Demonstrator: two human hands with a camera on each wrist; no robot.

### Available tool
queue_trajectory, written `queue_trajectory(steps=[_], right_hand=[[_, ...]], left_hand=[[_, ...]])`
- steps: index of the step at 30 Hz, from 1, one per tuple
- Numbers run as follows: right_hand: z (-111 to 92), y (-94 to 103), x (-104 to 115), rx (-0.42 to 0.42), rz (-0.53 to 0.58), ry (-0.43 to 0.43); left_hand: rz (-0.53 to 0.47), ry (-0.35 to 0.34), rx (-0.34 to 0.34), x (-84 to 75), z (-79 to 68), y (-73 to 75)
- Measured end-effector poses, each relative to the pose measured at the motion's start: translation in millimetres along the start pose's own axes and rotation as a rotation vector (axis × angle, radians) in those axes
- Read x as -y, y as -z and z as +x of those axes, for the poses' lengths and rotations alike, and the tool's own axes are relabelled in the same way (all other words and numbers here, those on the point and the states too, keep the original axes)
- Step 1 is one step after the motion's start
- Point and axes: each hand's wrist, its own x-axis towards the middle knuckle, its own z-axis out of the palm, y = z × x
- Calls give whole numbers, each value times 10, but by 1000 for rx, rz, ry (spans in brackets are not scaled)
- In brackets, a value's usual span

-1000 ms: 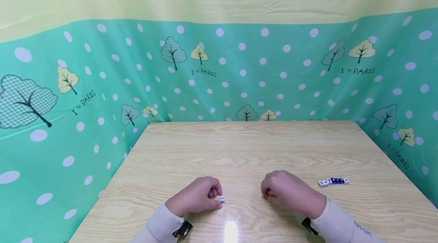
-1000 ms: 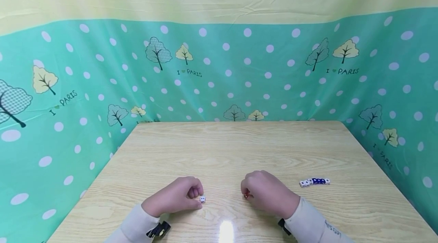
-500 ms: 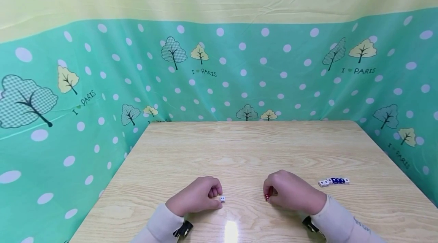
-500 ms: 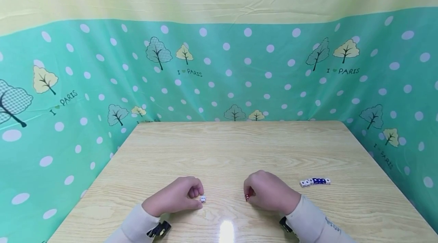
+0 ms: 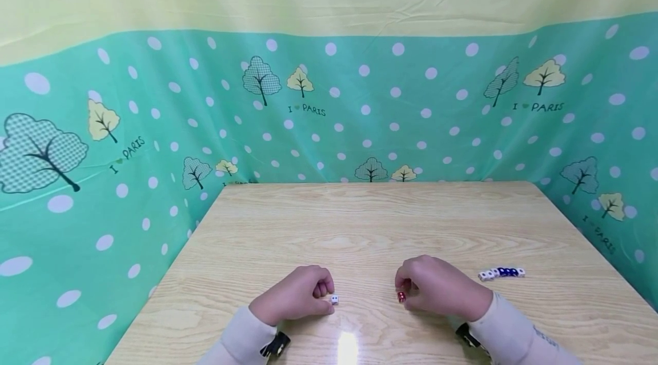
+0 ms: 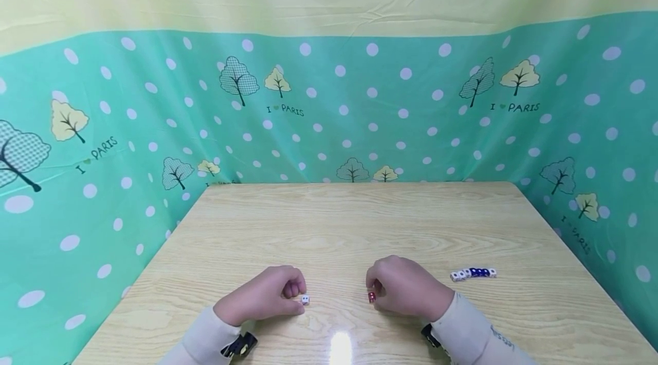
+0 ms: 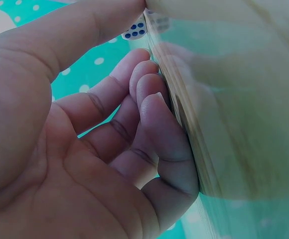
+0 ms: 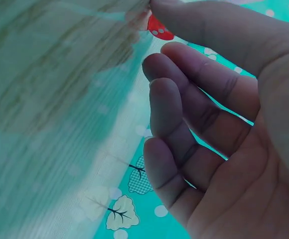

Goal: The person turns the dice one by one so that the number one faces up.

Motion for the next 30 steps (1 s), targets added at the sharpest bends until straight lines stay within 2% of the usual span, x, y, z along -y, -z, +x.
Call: queue_trajectory(steps=[15, 30], right_hand=[[3, -71, 79, -71, -229, 119], [11, -87, 87, -73, -246, 130]], left_hand=[[2, 5, 0, 4, 2, -7], [-10, 4, 1, 13, 5, -12]])
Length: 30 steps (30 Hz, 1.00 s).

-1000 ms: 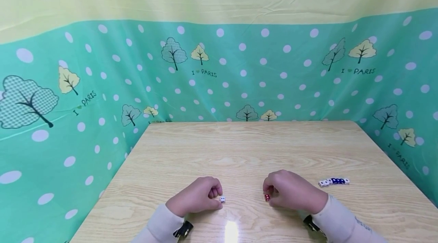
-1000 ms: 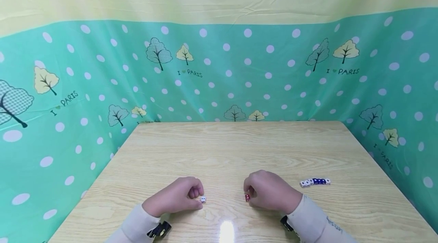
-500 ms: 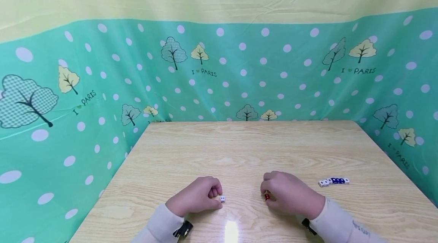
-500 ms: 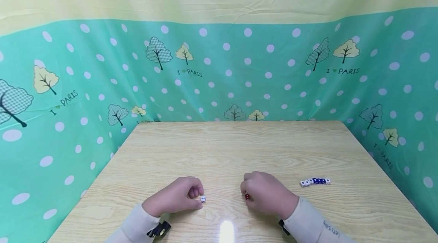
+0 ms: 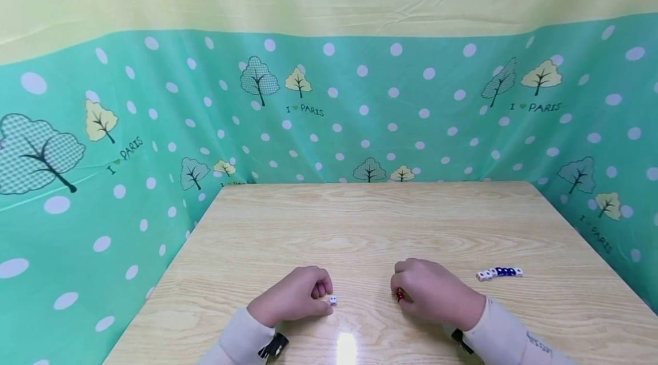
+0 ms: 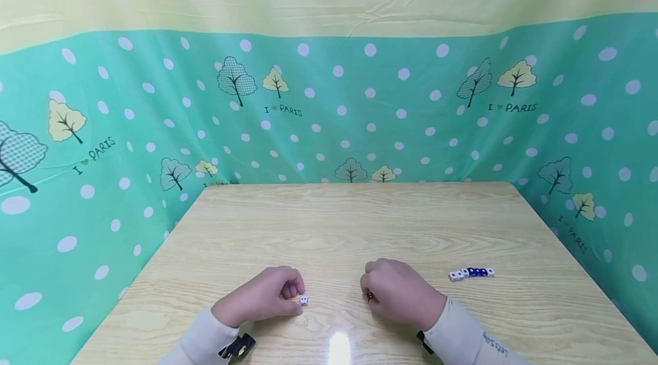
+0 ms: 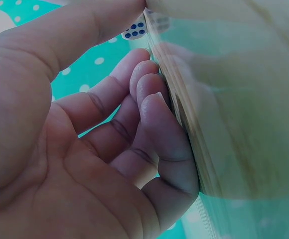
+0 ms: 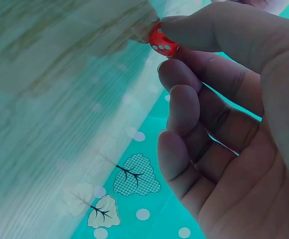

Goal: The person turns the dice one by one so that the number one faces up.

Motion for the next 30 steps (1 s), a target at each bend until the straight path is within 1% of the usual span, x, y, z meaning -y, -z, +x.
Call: queue_trajectory(steps=[11, 14, 19, 24, 28, 30], right_hand=[[-12, 39, 18, 17, 64, -9], [-15, 58, 11, 23, 103, -11], [-8, 81, -9, 44, 219, -4], [-8, 47, -53, 91, 383, -26], [-12, 17, -96, 97, 493, -23], [-16, 5, -115, 97, 527, -26]], left_hand=[[-8, 10, 5, -34, -33, 13], [-4, 4, 0, -45, -37, 20], [-2, -11, -10, -64, -47, 28], [-1, -10, -10, -72, -48, 31], [0, -9, -8, -67, -43, 29], [1, -7, -5, -62, -38, 27]])
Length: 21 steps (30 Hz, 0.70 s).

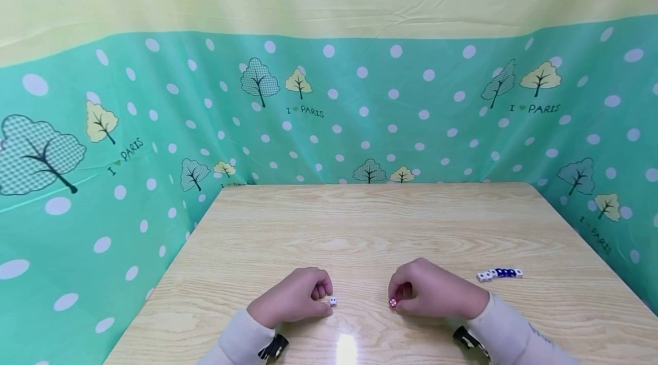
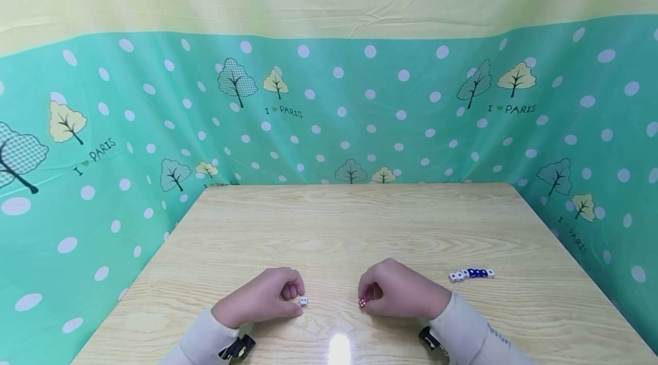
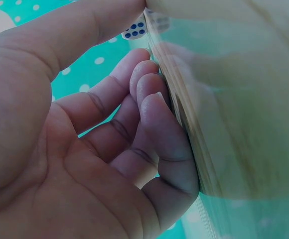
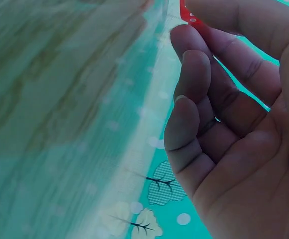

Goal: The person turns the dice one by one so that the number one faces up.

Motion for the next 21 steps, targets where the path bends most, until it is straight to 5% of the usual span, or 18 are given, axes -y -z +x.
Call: queue_trajectory(steps=[13, 21], right_hand=[[1, -21, -107, 10, 18, -34], [12, -52, -55, 9, -105, -54]], left_hand=[[5, 17, 8, 43, 34, -15], [6, 17, 6, 39, 33, -14]])
